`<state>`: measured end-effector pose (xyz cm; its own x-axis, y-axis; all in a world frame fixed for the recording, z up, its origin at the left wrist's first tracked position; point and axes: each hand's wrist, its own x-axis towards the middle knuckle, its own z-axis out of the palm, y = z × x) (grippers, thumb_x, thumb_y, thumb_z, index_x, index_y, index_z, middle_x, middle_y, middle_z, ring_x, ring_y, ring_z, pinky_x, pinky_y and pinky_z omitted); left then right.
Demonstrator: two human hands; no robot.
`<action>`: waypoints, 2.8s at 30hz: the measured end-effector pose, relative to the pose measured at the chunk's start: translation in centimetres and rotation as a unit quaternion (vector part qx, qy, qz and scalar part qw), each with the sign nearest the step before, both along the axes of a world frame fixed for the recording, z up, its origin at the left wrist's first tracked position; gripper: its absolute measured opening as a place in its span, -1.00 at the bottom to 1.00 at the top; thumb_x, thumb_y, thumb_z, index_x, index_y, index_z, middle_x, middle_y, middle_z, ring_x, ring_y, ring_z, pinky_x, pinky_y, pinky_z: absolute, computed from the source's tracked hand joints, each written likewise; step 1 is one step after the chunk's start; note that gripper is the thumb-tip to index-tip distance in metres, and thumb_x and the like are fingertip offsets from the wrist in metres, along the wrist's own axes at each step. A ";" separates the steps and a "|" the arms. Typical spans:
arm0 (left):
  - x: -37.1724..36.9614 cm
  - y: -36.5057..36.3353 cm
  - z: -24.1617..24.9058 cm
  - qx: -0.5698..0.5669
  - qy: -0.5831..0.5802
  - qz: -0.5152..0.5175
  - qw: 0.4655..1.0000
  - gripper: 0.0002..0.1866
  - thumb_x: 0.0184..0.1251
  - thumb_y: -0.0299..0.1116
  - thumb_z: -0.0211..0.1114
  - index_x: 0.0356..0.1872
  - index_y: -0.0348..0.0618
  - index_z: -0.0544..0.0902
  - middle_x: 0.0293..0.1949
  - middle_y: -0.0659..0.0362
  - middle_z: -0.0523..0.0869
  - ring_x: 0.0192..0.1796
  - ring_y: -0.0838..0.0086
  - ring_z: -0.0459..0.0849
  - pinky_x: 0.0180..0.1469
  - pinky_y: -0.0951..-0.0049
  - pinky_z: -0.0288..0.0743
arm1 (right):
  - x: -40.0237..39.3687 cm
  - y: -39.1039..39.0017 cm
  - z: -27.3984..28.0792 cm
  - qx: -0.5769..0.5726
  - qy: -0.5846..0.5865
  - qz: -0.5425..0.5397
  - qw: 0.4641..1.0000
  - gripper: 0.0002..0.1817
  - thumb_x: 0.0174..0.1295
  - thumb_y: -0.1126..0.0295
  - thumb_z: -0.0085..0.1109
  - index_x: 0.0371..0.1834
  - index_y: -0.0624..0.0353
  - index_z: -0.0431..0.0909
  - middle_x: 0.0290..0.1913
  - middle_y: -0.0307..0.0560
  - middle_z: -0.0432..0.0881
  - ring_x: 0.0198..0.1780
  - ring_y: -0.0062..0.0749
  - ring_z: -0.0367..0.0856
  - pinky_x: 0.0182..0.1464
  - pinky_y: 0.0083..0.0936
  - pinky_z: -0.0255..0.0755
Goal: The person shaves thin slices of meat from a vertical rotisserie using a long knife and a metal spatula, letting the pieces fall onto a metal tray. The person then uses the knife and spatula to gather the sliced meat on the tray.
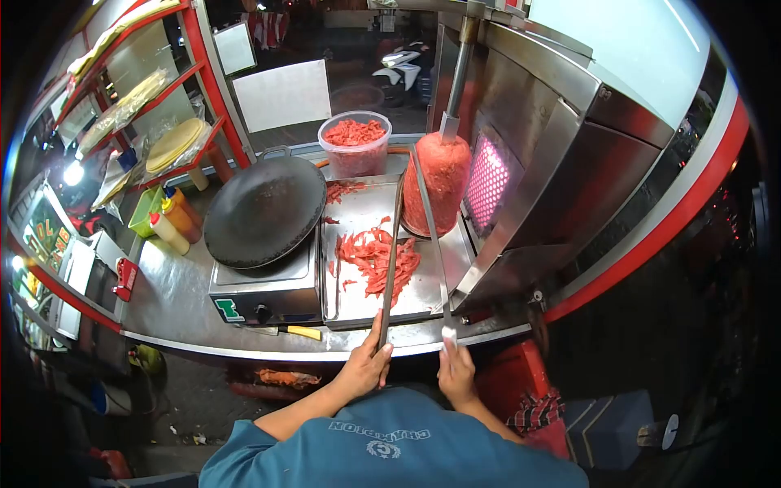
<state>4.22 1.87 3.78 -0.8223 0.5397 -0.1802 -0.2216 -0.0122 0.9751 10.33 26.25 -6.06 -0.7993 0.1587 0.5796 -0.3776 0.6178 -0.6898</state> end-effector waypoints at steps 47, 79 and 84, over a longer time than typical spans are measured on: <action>-8.4 3.7 -2.9 0.439 -0.261 -0.056 0.858 -0.53 0.79 0.14 0.00 -0.09 -0.09 0.50 -0.49 0.38 0.35 -0.62 0.77 0.26 -0.62 0.72 0.19 | -5.4 -1.0 8.2 0.049 -0.171 0.061 0.982 -0.43 0.58 0.52 0.11 0.64 0.02 0.44 -0.11 0.04 0.69 -0.29 -0.41 0.67 -0.24 -0.36 0.60; -1.0 -0.8 -1.3 0.003 -0.009 -0.047 0.999 -0.16 0.82 -0.22 -0.02 0.80 0.22 -0.39 -0.41 0.22 0.47 -0.56 0.53 0.52 -0.44 0.43 0.57 | -0.1 0.5 -0.6 -0.003 -0.009 0.032 0.999 -0.52 0.53 0.65 0.15 0.50 0.24 0.56 -0.19 -0.02 0.60 -0.59 -0.60 0.49 -0.59 -0.56 0.46; -1.5 0.0 -1.4 -0.003 0.010 -0.035 0.999 -0.16 0.81 -0.23 -0.02 0.80 0.21 -0.38 -0.42 0.20 0.49 -0.58 0.52 0.53 -0.45 0.43 0.57 | -5.7 -0.9 5.8 0.076 0.028 0.007 0.997 -0.52 0.49 0.64 0.20 0.46 0.26 0.59 -0.12 0.19 0.68 -0.26 -0.14 0.68 -0.21 -0.26 0.58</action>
